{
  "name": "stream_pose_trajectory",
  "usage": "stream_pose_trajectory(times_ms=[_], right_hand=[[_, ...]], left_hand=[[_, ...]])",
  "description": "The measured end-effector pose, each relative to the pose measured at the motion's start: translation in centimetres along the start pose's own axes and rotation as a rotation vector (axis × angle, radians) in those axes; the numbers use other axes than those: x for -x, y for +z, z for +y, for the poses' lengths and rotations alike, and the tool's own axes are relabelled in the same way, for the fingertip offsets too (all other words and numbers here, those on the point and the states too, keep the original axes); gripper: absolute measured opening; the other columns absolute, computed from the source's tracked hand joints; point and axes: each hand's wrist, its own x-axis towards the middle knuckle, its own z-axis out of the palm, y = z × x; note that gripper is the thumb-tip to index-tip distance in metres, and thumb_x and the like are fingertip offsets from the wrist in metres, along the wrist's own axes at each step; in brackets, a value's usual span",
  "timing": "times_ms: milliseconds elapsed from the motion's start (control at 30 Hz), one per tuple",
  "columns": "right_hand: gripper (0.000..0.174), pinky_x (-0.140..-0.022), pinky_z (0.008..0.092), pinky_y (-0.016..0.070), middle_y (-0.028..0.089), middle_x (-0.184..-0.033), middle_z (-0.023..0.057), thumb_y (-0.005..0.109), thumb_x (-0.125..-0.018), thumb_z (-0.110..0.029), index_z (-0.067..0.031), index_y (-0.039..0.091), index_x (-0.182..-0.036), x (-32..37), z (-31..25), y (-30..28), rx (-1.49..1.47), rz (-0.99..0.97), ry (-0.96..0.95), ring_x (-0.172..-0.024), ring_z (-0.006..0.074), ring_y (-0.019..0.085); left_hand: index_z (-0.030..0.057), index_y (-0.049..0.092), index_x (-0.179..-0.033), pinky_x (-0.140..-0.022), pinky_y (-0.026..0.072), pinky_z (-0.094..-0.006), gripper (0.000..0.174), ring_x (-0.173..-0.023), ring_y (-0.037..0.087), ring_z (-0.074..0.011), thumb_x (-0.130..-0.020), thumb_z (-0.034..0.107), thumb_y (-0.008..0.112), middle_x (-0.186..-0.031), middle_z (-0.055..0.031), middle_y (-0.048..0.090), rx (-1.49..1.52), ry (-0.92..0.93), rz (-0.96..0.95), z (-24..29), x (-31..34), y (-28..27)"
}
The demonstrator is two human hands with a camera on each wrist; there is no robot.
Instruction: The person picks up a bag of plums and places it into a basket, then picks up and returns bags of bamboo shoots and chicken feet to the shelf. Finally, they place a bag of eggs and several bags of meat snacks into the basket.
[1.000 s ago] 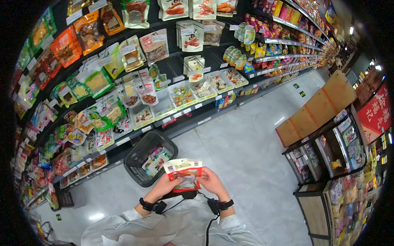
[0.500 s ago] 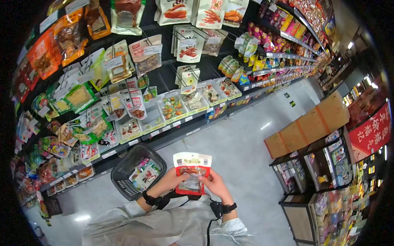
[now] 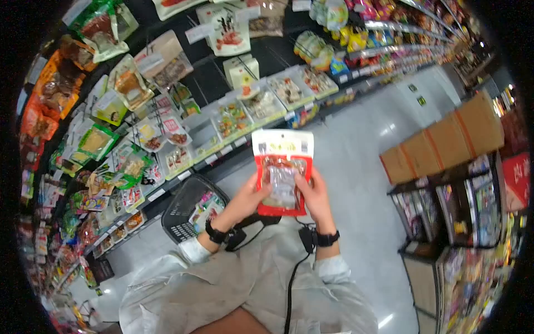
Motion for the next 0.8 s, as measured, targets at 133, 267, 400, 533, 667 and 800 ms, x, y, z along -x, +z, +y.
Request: stream_pose_trajectory(times_ms=[133, 267, 400, 533, 667, 800], right_hand=[[0.036, -0.088, 0.0270, 0.0488, 0.064, -0.118, 0.0010, 0.060, -0.097, -0.008, -0.0013, 0.056, -0.132, -4.1, 0.4, -3.6, -0.056, -0.211, 0.037, -0.103, 0.0090, 0.058], [0.044, -0.091, 0.0311, 0.0501, 0.064, -0.123, 0.0037, 0.064, -0.092, -0.004, -0.0019, 0.054, -0.136, -8.1, 3.0, -6.8, 0.054, -0.452, 0.052, -0.108, 0.0134, 0.059], [0.040, -0.093, 0.0321, 0.0518, 0.064, -0.122, 0.0056, 0.065, -0.093, -0.004, -0.0017, 0.055, -0.131, -11.1, 2.2, -4.2, -0.031, -0.595, 0.161, -0.109, 0.0137, 0.061], [0.041, -0.095, 0.0320, 0.0514, 0.064, -0.123, 0.0071, 0.067, -0.092, -0.002, -0.0013, 0.053, -0.130, -13.1, 0.5, -0.2, 0.039, -0.692, 0.047, -0.112, 0.0154, 0.061], [0.045, -0.095, 0.0331, 0.0515, 0.061, -0.122, 0.0092, 0.068, -0.091, -0.002, -0.0018, 0.046, -0.130, -11.8, -0.6, 4.1, -0.052, -0.724, -0.033, -0.110, 0.0169, 0.062], [0.058, -0.094, 0.0343, 0.0524, 0.060, -0.119, 0.0113, 0.077, -0.083, -0.005, -0.0038, 0.045, -0.133, -9.6, 0.7, 6.6, 0.040, -0.790, -0.035, -0.107, 0.0204, 0.063]], left_hand=[[0.0005, 0.043, -0.142, -0.104, 0.0418, -0.0325, 0.044, -0.120, 0.050, -0.0136, -0.103, 0.018, 0.053, -0.132, -0.0057, 0.057, -0.341, 0.012, 0.077, -1.8, -2.5, 0.5], [0.0016, 0.047, -0.137, -0.098, 0.0449, -0.0336, 0.041, -0.112, 0.054, -0.0163, -0.101, 0.018, 0.056, -0.125, -0.0077, 0.060, -0.311, 0.045, 0.216, -6.1, -3.8, 0.6], [-0.0011, 0.041, -0.141, -0.101, 0.0429, -0.0356, 0.055, -0.116, 0.054, -0.0211, -0.096, 0.019, 0.064, -0.127, -0.0154, 0.056, -0.139, 0.043, 0.516, -6.0, -2.9, 2.1], [-0.0003, 0.034, -0.145, -0.109, 0.0350, -0.0404, 0.074, -0.126, 0.043, -0.0319, -0.089, 0.028, 0.073, -0.133, -0.0213, 0.047, -0.516, 0.094, 0.868, -4.8, -1.8, 1.7], [0.0013, 0.033, -0.146, -0.114, 0.0267, -0.0436, 0.083, -0.131, 0.032, -0.0390, -0.085, 0.036, 0.077, -0.136, -0.0230, 0.040, -0.681, 0.157, 0.869, -1.5, -0.1, 1.1], [0.0011, 0.034, -0.145, -0.101, 0.0431, -0.0394, 0.078, -0.124, 0.048, -0.0267, -0.089, 0.038, 0.074, -0.133, -0.0191, 0.048, -0.337, 0.173, 0.691, -0.2, 1.2, 0.2]])
